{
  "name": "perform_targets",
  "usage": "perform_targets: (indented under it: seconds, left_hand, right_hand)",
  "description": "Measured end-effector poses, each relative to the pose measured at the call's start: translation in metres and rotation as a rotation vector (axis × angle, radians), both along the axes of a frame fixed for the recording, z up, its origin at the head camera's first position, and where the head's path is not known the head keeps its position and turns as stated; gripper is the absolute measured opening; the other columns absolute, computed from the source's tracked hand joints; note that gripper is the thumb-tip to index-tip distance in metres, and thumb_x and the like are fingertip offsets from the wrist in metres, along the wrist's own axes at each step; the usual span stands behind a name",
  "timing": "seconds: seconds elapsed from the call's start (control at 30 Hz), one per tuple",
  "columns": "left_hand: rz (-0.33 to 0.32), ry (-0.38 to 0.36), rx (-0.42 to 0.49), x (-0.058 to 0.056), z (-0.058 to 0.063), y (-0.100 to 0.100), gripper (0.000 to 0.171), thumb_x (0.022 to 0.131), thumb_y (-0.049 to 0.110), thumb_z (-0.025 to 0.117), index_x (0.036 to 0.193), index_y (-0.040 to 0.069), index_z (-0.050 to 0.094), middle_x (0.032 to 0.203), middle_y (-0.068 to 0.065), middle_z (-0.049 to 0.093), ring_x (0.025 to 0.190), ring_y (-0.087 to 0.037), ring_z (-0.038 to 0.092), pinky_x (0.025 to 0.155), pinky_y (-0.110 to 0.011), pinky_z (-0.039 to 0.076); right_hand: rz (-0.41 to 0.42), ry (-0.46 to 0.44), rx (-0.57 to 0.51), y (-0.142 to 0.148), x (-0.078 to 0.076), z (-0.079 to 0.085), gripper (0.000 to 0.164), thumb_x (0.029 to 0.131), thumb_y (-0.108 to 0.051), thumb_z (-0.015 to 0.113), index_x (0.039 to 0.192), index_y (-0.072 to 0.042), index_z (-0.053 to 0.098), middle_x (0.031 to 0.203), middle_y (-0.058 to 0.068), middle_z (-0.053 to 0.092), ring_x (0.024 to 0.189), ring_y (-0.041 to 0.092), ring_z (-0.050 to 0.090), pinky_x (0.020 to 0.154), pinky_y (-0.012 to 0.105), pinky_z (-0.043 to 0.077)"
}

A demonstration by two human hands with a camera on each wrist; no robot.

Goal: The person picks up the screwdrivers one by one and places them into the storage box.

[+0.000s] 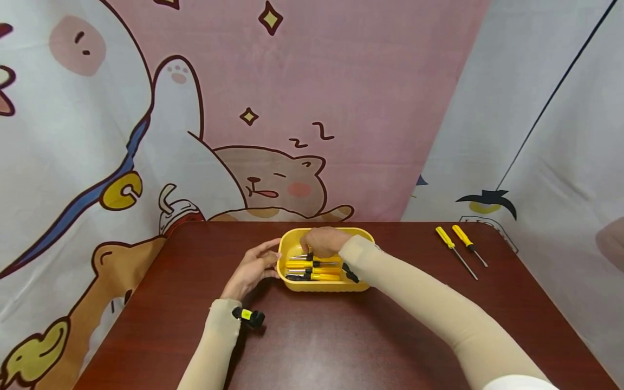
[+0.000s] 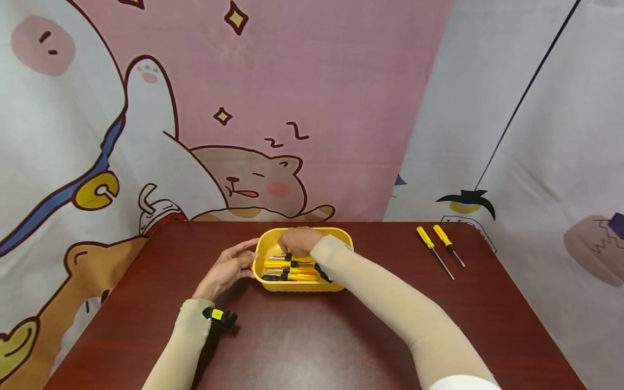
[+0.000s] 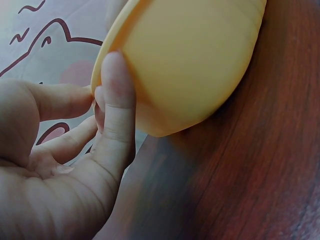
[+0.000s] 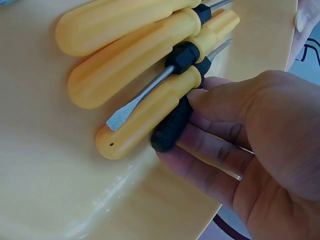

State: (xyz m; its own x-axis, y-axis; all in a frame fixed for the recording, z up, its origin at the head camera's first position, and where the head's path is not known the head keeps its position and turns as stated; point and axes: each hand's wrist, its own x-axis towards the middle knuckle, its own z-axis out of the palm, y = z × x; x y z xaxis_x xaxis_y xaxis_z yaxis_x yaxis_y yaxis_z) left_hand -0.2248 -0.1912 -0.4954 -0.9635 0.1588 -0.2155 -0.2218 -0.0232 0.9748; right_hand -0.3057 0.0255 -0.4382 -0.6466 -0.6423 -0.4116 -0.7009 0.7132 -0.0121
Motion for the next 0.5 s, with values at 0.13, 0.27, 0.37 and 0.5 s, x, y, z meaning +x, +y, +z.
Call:
perform_targets:
  seconds: [0.13, 0.27, 0.37, 0.5]
  left_hand:
    - [0.008, -0.004, 0.003, -0.0001, -0.0002, 0.0001, 0.048, 0.101, 0.008, 0.061, 0.148, 0.017, 0.053, 0.122, -0.025, 0.064, 0.083, -0.022, 0.066, 0.067, -0.031, 0.062]
    - [0.010, -0.005, 0.004, -0.0006, -0.0002, 0.0000, 0.049, 0.101, 0.009, 0.061, 0.148, 0.018, 0.053, 0.122, -0.025, 0.064, 0.084, -0.023, 0.066, 0.067, -0.031, 0.062]
    - [0.002, -0.003, -0.001, -0.0010, -0.0004, -0.0001, 0.049, 0.101, 0.009, 0.061, 0.149, 0.018, 0.052, 0.123, -0.025, 0.064, 0.084, -0.023, 0.066, 0.068, -0.031, 0.062]
    - [-0.004, 0.001, -0.002, -0.0015, -0.0015, -0.0005, 0.051, 0.101, 0.009, 0.061, 0.150, 0.016, 0.050, 0.122, -0.024, 0.064, 0.083, -0.022, 0.066, 0.068, -0.031, 0.062]
  right_hand:
    - [-0.007, -0.018, -0.015, 0.0012, 0.0002, -0.0004, 0.028, 0.097, -0.003, 0.063, 0.117, -0.022, 0.069, 0.108, -0.001, 0.068, 0.084, 0.015, 0.056, 0.077, 0.026, 0.053]
    - [-0.016, -0.029, -0.022, 0.0026, 0.0002, -0.0004, 0.030, 0.096, -0.002, 0.063, 0.117, -0.022, 0.069, 0.109, -0.001, 0.068, 0.086, 0.015, 0.055, 0.077, 0.025, 0.053]
    - [-0.015, -0.025, -0.013, 0.0027, 0.0003, -0.0008, 0.029, 0.096, -0.002, 0.063, 0.117, -0.022, 0.069, 0.106, -0.001, 0.066, 0.086, 0.015, 0.054, 0.076, 0.025, 0.051]
    - [-0.011, -0.021, -0.001, 0.0021, 0.0009, -0.0006, 0.027, 0.097, -0.004, 0.063, 0.115, -0.022, 0.069, 0.105, -0.001, 0.066, 0.087, 0.015, 0.054, 0.078, 0.026, 0.051]
